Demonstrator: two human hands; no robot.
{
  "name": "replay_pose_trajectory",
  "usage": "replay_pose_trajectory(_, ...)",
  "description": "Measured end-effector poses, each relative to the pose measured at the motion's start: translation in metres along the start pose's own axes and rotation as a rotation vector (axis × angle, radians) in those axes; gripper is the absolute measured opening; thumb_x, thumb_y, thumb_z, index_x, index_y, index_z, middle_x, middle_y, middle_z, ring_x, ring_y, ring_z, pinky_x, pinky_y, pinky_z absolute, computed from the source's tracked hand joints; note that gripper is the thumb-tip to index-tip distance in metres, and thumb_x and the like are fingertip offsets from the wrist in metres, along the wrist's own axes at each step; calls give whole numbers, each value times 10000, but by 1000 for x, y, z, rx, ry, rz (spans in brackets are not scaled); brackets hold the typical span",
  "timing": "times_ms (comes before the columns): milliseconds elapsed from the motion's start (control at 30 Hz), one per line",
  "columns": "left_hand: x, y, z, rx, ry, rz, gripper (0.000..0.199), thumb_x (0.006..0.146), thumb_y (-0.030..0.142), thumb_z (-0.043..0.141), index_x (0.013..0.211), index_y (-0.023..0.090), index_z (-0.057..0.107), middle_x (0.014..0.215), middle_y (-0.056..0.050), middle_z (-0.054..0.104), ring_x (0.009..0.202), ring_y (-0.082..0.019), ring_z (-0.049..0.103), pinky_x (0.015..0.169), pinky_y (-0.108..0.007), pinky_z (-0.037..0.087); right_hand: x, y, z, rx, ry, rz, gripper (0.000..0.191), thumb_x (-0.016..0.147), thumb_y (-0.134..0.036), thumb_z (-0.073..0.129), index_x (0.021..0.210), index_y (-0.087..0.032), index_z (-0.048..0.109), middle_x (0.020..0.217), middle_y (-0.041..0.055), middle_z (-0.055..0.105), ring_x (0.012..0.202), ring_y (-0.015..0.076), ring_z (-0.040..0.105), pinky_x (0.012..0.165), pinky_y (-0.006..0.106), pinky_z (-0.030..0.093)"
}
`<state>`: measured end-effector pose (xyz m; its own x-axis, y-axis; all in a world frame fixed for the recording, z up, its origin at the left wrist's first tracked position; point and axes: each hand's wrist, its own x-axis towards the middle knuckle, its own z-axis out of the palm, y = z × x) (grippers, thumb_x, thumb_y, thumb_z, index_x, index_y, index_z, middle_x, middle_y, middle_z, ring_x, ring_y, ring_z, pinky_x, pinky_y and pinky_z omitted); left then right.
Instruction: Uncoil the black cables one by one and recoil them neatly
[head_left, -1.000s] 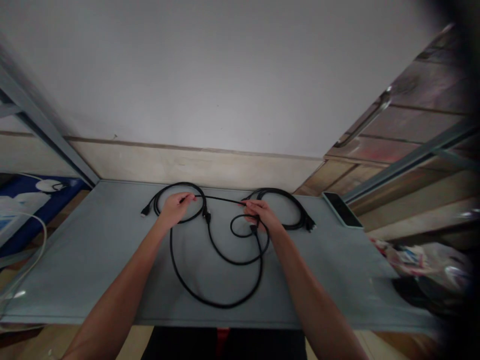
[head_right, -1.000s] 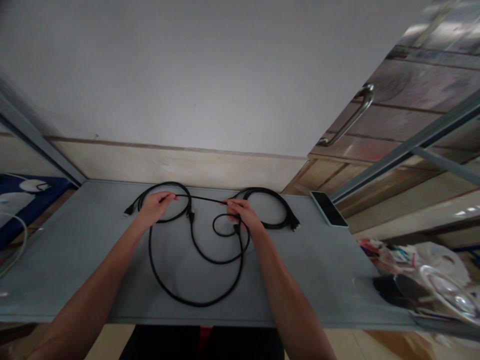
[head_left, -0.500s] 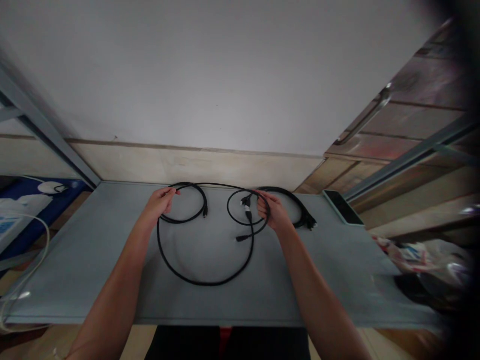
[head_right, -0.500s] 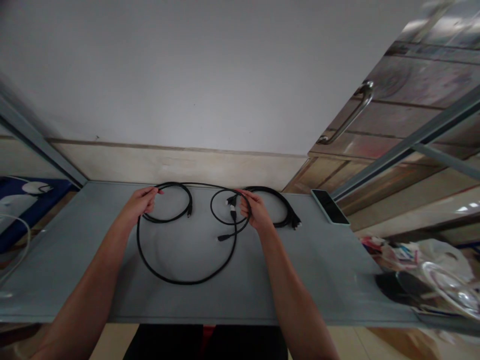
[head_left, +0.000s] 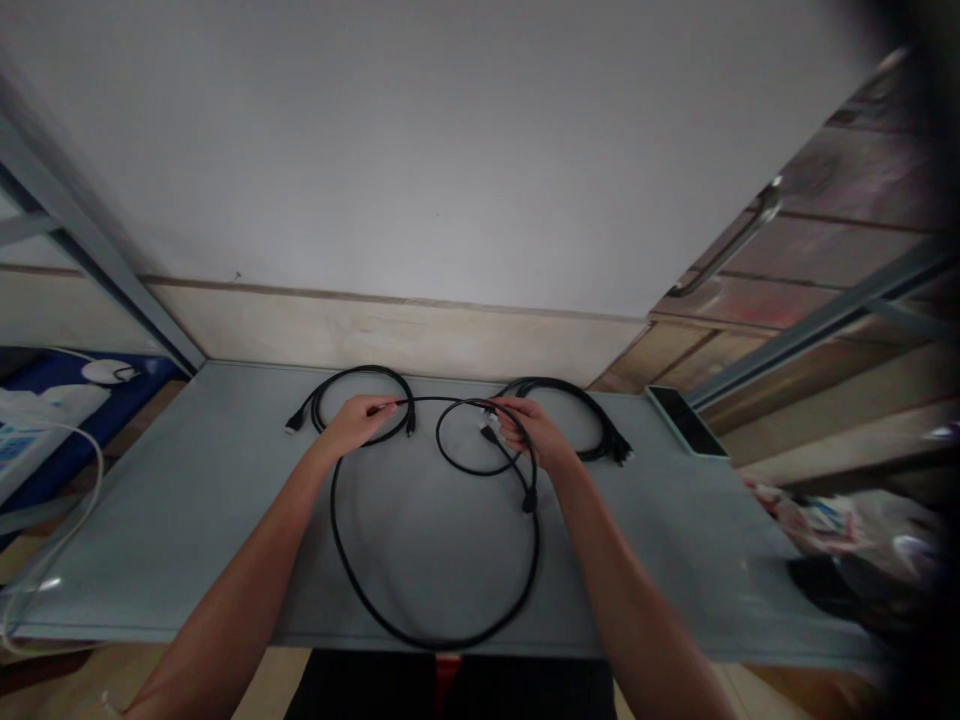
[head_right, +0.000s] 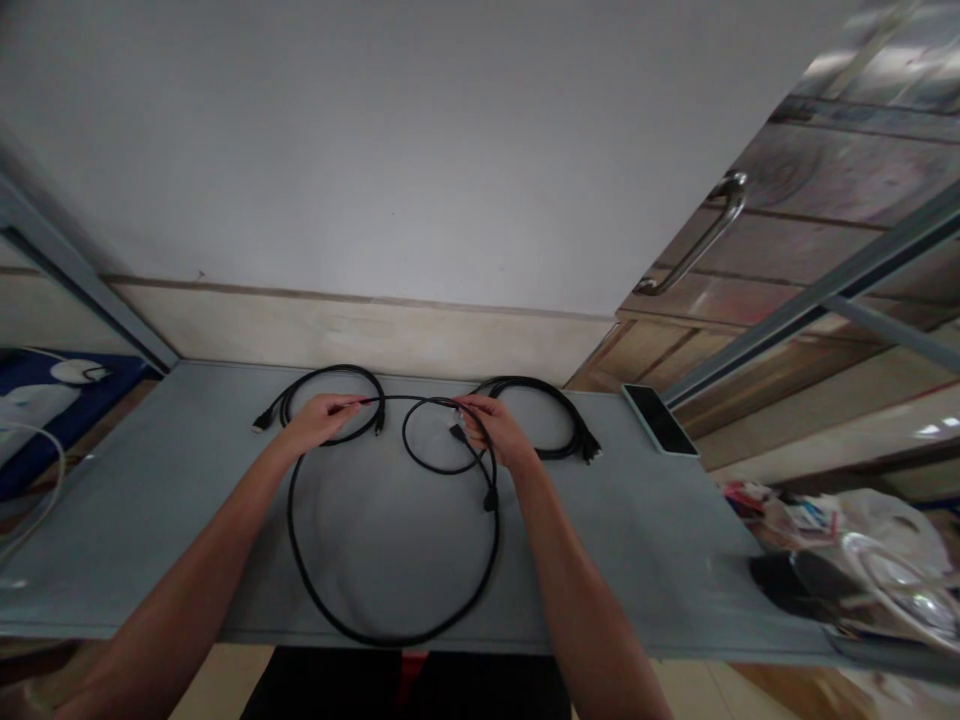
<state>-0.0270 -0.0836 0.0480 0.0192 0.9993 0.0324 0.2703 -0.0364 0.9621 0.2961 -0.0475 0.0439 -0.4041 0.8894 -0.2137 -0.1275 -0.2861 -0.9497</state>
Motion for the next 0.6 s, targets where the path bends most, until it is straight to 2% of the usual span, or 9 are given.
replay_pose_trajectory(100, -1, 0, 10, 138, -113, 105, 308, 821, 401, 633, 1020, 207, 767, 961, -65, 754, 926, -243, 670, 756, -287, 487, -2, 1, 8, -8, -49, 10, 373, 753, -439, 743, 1033, -202, 671, 526, -103, 273, 417, 39, 180, 361, 180, 113)
replay_pose_trajectory(167, -3, 1, 19, 178, -128, 128, 336, 862, 420, 582, 1043, 199, 758, 1040, -71, 747, 959, -241, 668, 832, -304, 476, -4, 2, 17, -1, -82, 15, 378, 771, -459, 726, 1052, -212, 665, 536, -104, 255, 425, 42, 180, 366, 175, 125)
replay_pose_trajectory(300, -9, 4, 37, 223, -153, 192, 370, 918, 441, 488, 991, 197, 756, 933, -51, 749, 861, -217, 659, 756, -282, 469, -5, 8, 34, -21, -138, 52, 398, 802, -459, 693, 1114, -214, 668, 552, -99, 242, 433, 45, 179, 375, 177, 152)
replay_pose_trajectory(400, -10, 7, 40, 218, -136, 205, 355, 920, 429, 490, 952, 201, 760, 903, -42, 745, 830, -205, 647, 739, -275, 455, -4, 10, 38, -50, -163, 84, 426, 813, -454, 678, 1157, -203, 672, 553, -97, 237, 440, 46, 171, 380, 178, 144)
replay_pose_trajectory(500, -7, 10, 28, 197, -48, 147, 351, 898, 432, 522, 911, 187, 773, 757, -35, 708, 722, -189, 615, 644, -261, 431, -3, 8, 32, -87, -127, 68, 460, 797, -445, 704, 1165, -171, 680, 544, -98, 234, 449, 45, 183, 380, 177, 150)
replay_pose_trajectory(600, -4, 12, 9, 154, 26, 53, 372, 870, 456, 548, 928, 167, 777, 530, 4, 539, 522, -146, 487, 488, -240, 327, -4, 4, 23, -128, -91, 38, 498, 790, -440, 716, 1190, -146, 679, 538, -94, 253, 450, 47, 210, 369, 179, 174)
